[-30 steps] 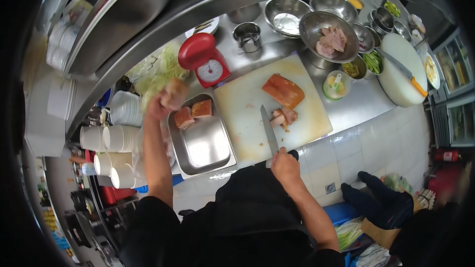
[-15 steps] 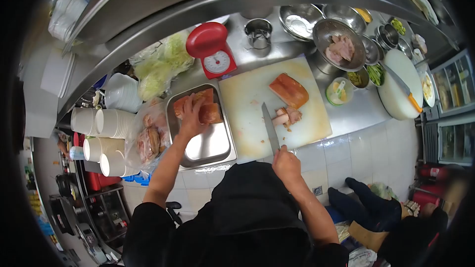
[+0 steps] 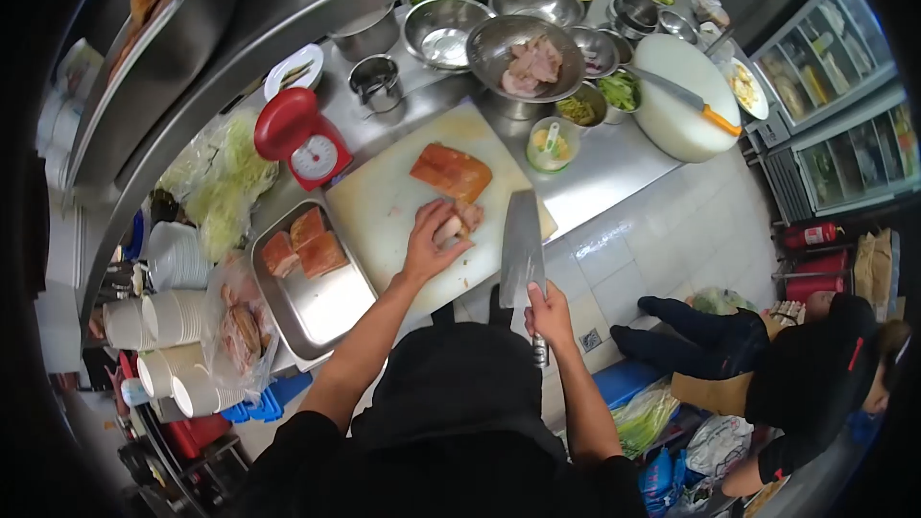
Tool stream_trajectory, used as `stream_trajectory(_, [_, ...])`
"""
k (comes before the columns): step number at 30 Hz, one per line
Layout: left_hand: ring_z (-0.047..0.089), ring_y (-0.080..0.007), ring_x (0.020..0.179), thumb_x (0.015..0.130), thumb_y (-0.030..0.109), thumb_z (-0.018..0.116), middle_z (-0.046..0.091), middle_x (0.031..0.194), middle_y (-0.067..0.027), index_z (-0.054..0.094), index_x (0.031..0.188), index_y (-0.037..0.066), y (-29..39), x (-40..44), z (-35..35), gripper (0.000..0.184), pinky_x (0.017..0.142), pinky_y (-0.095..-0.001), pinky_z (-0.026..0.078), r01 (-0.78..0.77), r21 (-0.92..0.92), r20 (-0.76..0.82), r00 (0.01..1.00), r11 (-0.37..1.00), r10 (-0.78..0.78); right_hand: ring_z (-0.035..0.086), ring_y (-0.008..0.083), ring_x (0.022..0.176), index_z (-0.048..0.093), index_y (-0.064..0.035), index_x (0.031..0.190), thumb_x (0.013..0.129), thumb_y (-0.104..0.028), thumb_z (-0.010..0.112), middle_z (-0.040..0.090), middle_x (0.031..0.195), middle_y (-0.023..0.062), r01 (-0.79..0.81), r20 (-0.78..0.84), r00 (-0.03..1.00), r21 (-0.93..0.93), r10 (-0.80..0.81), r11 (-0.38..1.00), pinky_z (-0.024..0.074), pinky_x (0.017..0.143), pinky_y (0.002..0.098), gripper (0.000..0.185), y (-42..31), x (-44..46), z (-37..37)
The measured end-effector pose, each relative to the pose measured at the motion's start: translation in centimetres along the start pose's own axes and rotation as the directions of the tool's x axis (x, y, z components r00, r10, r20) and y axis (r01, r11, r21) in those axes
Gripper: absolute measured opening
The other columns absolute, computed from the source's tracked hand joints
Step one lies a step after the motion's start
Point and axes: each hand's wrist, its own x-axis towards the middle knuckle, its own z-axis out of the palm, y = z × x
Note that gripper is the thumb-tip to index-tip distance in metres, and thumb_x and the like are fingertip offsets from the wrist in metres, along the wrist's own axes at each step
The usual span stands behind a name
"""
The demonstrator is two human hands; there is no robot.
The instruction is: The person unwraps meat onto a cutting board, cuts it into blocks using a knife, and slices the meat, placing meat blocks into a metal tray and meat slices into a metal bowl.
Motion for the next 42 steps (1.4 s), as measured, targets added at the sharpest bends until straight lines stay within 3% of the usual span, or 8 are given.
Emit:
stream_trajectory(14, [0.051, -0.0304, 0.101, 0.07, 0.013, 0.085, 0.049, 0.112, -0.0149, 0.065, 0.113, 0.003, 2.1, -3.4, 1.3, 0.048, 0.087, -0.0382, 0.046, 0.066, 0.207, -0.058, 0.997, 0.976, -0.056, 0.048, 0.0153, 0.035, 0.054, -0.0019, 0.092, 0.103, -0.028, 0.051, 0.05, 0.049, 0.0061, -0.068, 0.303, 0.949, -0.059, 0.083, 0.996, 0.0374, 0.035, 0.0337, 0.028, 5.7, 1.5, 9.0])
stream_trajectory(20, [0.054, -0.0305, 0.101, 0.073, 0.009, 0.082, 0.049, 0.116, -0.0149, 0.065, 0.114, 0.004, 5.9, 5.4, 1.8, 0.045, 0.084, -0.0372, 0.047, -0.055, 0.138, -0.409, 0.906, 0.989, 0.108, 0.056, 0.0456, 0.053, 0.051, 0.0022, 0.085, 0.099, -0.02, 0.054, 0.053, 0.057, 0.0256, 0.53, 0.129, 0.848, -0.195, -0.514, 0.825, 0.0395, 0.048, 0.0473, 0.027, -0.9, 3.2, 8.2])
stream_trajectory(22, [0.055, -0.0309, 0.099, 0.076, 0.012, 0.081, 0.05, 0.115, -0.0152, 0.064, 0.114, 0.004, 8.3, 13.5, 2.6, 0.042, 0.086, -0.0385, 0.047, -0.149, 0.173, -0.408, 0.889, 0.974, 0.208, 0.051, 0.0186, 0.044, 0.047, -0.0007, 0.079, 0.101, -0.024, 0.054, 0.048, 0.05, 0.0133, 0.631, 0.006, 0.762, -0.228, -0.647, 0.741, 0.0377, 0.043, 0.0369, 0.033, -6.7, 5.0, 6.8])
stream_trajectory(25, [0.059, -0.0294, 0.094, 0.08, 0.022, 0.079, 0.06, 0.103, -0.0132, 0.07, 0.11, 0.005, 10.5, 27.4, 5.7, 0.036, 0.085, -0.0379, 0.048, -0.216, 0.105, -0.498, 0.834, 0.971, 0.239, 0.051, 0.0162, 0.044, 0.047, -0.0006, 0.079, 0.102, -0.025, 0.052, 0.048, 0.05, 0.0105, 0.654, -0.097, 0.719, -0.24, -0.688, 0.717, 0.0386, 0.043, 0.0351, 0.034, -14.4, 6.6, 3.4])
stream_trajectory(27, [0.064, -0.0289, 0.092, 0.081, 0.029, 0.077, 0.068, 0.098, -0.0142, 0.074, 0.108, 0.009, 7.6, 34.7, 8.2, 0.034, 0.083, -0.0361, 0.05, -0.156, 0.008, -0.248, 0.957, 0.988, 0.153, 0.057, 0.048, 0.064, 0.051, 0.0017, 0.085, 0.099, -0.027, 0.054, 0.056, 0.066, 0.0267, 0.459, -0.211, 0.839, -0.223, -0.502, 0.86, 0.0446, 0.057, 0.0484, 0.032, -16.0, 7.0, 0.9])
stream_trajectory(30, [0.07, -0.0252, 0.086, 0.083, 0.024, 0.072, 0.074, 0.099, -0.0129, 0.074, 0.109, 0.01, 6.9, 36.3, 8.4, 0.03, 0.081, -0.0325, 0.052, 0.135, 0.277, 0.442, 0.861, 0.951, -0.251, 0.058, 0.0479, 0.07, 0.054, 0.0009, 0.087, 0.099, -0.029, 0.052, 0.058, 0.071, 0.027, 0.347, -0.276, 0.87, -0.249, -0.409, 0.904, 0.0458, 0.062, 0.0494, 0.032, -13.8, 5.3, -2.9])
stream_trajectory(34, [0.07, -0.023, 0.085, 0.085, 0.027, 0.07, 0.073, 0.094, -0.0131, 0.072, 0.108, 0.008, 6.0, 31.7, 5.2, 0.03, 0.079, -0.0346, 0.053, -0.086, 0.29, -0.043, 0.994, 0.953, 0.103, 0.059, 0.0477, 0.074, 0.055, 0.0009, 0.089, 0.099, -0.029, 0.051, 0.06, 0.074, 0.0267, 0.348, -0.193, 0.895, -0.263, -0.402, 0.9, 0.0466, 0.065, 0.0491, 0.032, -9.1, 2.8, -6.3])
stream_trajectory(42, [0.069, -0.035, 0.088, 0.092, 0.049, 0.054, 0.067, 0.112, -0.0231, 0.06, 0.121, 0.002, -0.8, 16.5, -3.0, 0.055, 0.077, -0.0396, 0.054, 0.602, 0.477, -0.024, 0.737, 0.64, -0.675, 0.064, 0.0455, 0.078, 0.061, -0.0002, 0.095, 0.097, -0.024, 0.05, 0.065, 0.079, 0.027, 0.344, 0.059, 0.902, -0.696, -0.427, 0.631, 0.0502, 0.071, 0.0549, 0.027, -6.8, 9.6, -2.4])
